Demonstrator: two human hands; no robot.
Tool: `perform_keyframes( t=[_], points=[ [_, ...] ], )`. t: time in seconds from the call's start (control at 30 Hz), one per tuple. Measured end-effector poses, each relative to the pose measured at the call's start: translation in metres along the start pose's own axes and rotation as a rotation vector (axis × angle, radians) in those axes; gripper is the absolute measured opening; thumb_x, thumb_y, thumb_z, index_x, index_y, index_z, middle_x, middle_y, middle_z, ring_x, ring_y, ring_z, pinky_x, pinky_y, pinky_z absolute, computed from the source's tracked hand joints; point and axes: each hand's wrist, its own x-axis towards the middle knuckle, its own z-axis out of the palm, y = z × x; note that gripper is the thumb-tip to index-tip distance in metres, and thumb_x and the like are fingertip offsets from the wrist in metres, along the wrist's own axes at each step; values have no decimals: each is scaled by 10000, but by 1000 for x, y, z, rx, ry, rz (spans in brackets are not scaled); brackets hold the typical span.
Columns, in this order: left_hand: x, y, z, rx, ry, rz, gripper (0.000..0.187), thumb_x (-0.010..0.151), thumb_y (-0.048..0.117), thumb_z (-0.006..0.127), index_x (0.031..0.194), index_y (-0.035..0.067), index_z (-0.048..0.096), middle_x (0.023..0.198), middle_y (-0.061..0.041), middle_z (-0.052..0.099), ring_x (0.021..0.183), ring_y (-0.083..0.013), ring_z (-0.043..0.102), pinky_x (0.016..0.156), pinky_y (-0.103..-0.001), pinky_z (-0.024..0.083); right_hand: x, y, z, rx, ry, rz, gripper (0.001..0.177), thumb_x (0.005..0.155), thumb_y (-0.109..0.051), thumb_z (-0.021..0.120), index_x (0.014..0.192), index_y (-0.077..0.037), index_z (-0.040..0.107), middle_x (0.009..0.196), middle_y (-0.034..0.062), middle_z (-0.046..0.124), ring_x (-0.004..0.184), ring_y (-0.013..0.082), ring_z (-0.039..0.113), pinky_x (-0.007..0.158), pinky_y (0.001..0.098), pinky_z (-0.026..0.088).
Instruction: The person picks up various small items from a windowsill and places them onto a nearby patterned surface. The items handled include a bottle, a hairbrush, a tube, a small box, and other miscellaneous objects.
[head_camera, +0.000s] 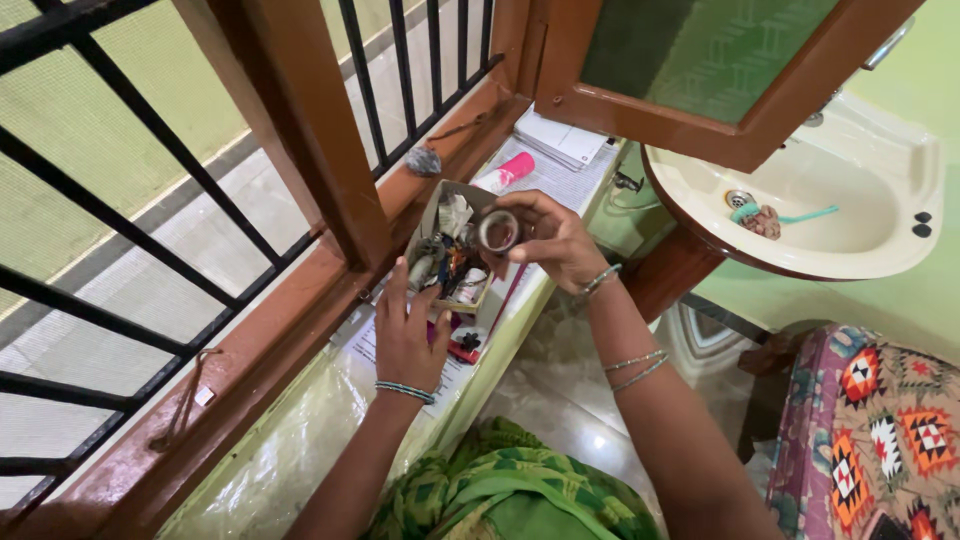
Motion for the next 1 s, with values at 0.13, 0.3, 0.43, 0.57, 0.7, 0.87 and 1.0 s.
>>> perform_keyframes(
  t=[0.13, 0.3, 0.43, 0.57, 0.7, 0.87, 1.0],
  points=[
    [2, 4, -2, 24, -31, -40, 462, 844, 185, 720, 1284, 66, 643, 1615, -223, 331, 1403, -444, 393, 1123, -544, 331, -13, 10, 1, 196, 64, -59, 523, 934, -151, 725, 1409, -23, 548, 1238, 115, 697, 1100, 246, 688, 985, 410, 568],
    [7, 19, -4, 72, -16, -75, 594, 842, 253, 733, 1390, 72, 590, 1606, -179, 361, 1488, -421, 307, 1138, -591, 233, -13, 30, -2, 264, 173, 11, 481, 1084, -233, 666, 1496, -15, 549, 1009, 62, 657, 959, 184, 671, 872, 356, 553],
    [18, 28, -4, -55, 38, -10, 626, 886, 297, 726, 1428, 36, 552, 1561, -171, 455, 1478, -395, 337, 1154, -579, 236, -13, 30, 18, 219, 166, 52, 490, 1002, -274, 649, 1420, -43, 539, 1090, 128, 739, 963, 204, 724, 820, 330, 558],
    [37, 28, -1, -162, 46, 8, 419, 926, 259, 692, 1286, 50, 648, 1275, -148, 658, 1259, -347, 549, 1050, -514, 365, -17, 34, 31, 164, 128, 67, 524, 978, -194, 681, 1454, -30, 537, 1311, 58, 684, 1046, 164, 679, 808, 301, 519],
    [46, 27, -4, -186, 21, 21, 173, 961, 167, 623, 1064, 58, 709, 1018, -122, 686, 986, -344, 612, 880, -472, 418, -23, 36, 28, 139, 80, 88, 549, 971, -157, 689, 1475, -10, 529, 1323, 75, 661, 1125, 167, 664, 819, 306, 517],
    [53, 39, -5, -224, -40, 15, 162, 968, 180, 672, 891, 37, 662, 891, -131, 664, 917, -348, 615, 851, -471, 421, -37, 31, 22, 126, 75, 164, 557, 955, -233, 683, 1442, -19, 518, 1252, 77, 674, 1107, 158, 679, 816, 317, 540],
    [58, 58, -10, -380, -57, 75, 123, 953, 160, 659, 967, 39, 674, 898, -132, 673, 873, -344, 637, 770, -461, 463, -50, 27, 19, 202, 73, 96, 608, 983, -307, 694, 1491, -28, 513, 1165, 26, 662, 1020, 130, 637, 804, 305, 527]
  ],
)
